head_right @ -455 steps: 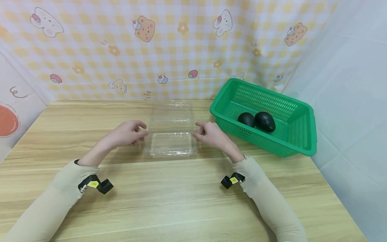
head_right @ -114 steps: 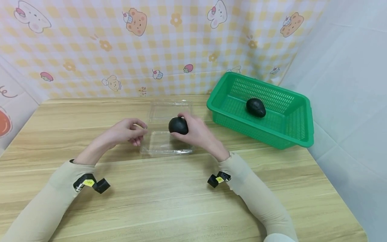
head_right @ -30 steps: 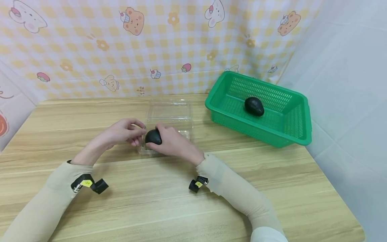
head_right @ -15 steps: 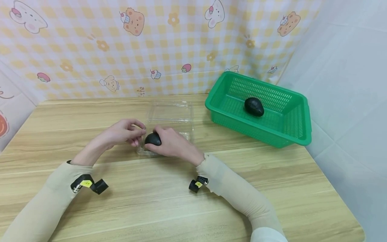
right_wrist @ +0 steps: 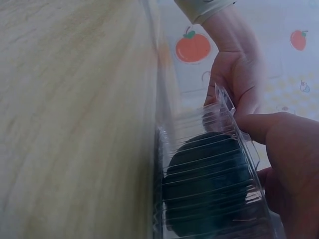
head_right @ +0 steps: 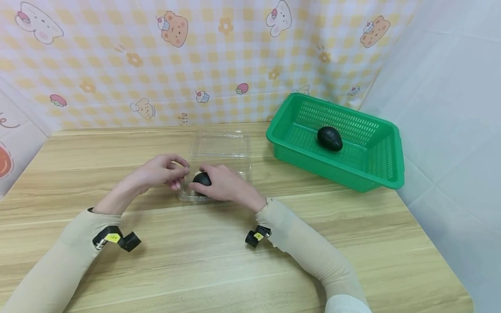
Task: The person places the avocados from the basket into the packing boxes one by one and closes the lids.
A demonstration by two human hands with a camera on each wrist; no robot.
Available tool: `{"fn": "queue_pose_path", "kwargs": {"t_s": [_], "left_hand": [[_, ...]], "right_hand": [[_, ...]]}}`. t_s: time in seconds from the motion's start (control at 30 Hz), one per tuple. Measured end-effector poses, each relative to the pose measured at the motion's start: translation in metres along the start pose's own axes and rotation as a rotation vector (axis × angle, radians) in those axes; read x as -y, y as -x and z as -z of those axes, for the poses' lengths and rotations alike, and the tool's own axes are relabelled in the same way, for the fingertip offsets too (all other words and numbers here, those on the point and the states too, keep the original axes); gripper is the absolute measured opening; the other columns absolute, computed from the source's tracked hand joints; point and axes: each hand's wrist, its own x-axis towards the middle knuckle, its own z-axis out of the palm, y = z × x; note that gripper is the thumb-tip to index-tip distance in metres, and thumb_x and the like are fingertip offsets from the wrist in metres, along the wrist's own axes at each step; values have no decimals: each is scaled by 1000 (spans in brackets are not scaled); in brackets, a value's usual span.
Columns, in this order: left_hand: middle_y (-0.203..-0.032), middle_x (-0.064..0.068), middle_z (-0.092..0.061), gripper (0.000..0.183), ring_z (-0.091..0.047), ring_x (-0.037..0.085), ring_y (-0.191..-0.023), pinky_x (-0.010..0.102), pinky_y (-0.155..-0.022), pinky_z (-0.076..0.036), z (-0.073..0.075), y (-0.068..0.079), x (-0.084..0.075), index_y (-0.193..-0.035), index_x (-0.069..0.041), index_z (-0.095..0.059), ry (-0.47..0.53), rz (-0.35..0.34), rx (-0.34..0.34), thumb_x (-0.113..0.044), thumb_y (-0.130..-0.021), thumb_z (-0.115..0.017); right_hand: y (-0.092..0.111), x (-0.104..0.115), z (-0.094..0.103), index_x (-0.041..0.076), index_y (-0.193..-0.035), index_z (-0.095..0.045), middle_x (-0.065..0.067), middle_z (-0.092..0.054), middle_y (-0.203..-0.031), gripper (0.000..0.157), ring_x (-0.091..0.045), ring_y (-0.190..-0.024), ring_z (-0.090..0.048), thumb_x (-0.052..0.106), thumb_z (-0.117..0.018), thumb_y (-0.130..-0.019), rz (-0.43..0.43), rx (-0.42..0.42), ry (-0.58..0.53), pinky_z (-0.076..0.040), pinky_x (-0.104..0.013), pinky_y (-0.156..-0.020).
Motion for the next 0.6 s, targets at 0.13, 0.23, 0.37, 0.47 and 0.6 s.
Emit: {"fn": "queue_pose_path", "kwargs": {"t_s": [0.13,0.23,0.37,0.47,0.6], "left_hand": [[-79,12,-64,32,-62,10,-60,24,-58,-57,-1,0,0,-126,16,-44,10,-6,-2,-5,-103,-55],[-79,12,-64,31,-62,10,-60,24,-58,-57,-1,0,1,-125,15,-44,11,-7,-5,-5,-103,-55],[-79,12,-64,30,-63,10,-60,25,-59,-57,-1,-1,0,-124,14,-45,6,-6,-10,-4,-103,-55],[-78,11,-64,29,-62,10,-60,25,-59,-58,-1,-1,0,-123,14,-45,0,-5,-15,-4,-103,-55],[-78,11,-64,29,-62,10,-60,25,-59,-57,-2,0,-1,-123,14,-45,0,-2,-15,-4,-103,-55]], "right_hand": [[-1,0,4,10,-130,-60,-3,-68,-108,49,-14,-86,-63,46,-62,-98,1,1,-14,-53,-28,-71],[-1,-1,6,8,-132,-60,-5,-68,-109,49,-15,-89,-62,43,-63,-99,6,0,-23,-53,-29,-76],[-1,-2,10,6,-133,-60,-8,-68,-111,49,-17,-93,-63,41,-63,-99,12,-5,-28,-54,-32,-82],[-1,-3,13,6,-134,-59,-10,-68,-115,51,-19,-101,-65,42,-62,-99,8,-10,-23,-55,-35,-88],[0,-3,19,5,-135,-59,-12,-67,-123,52,-22,-113,-63,43,-61,-100,10,-21,-40,-53,-37,-95]]}}
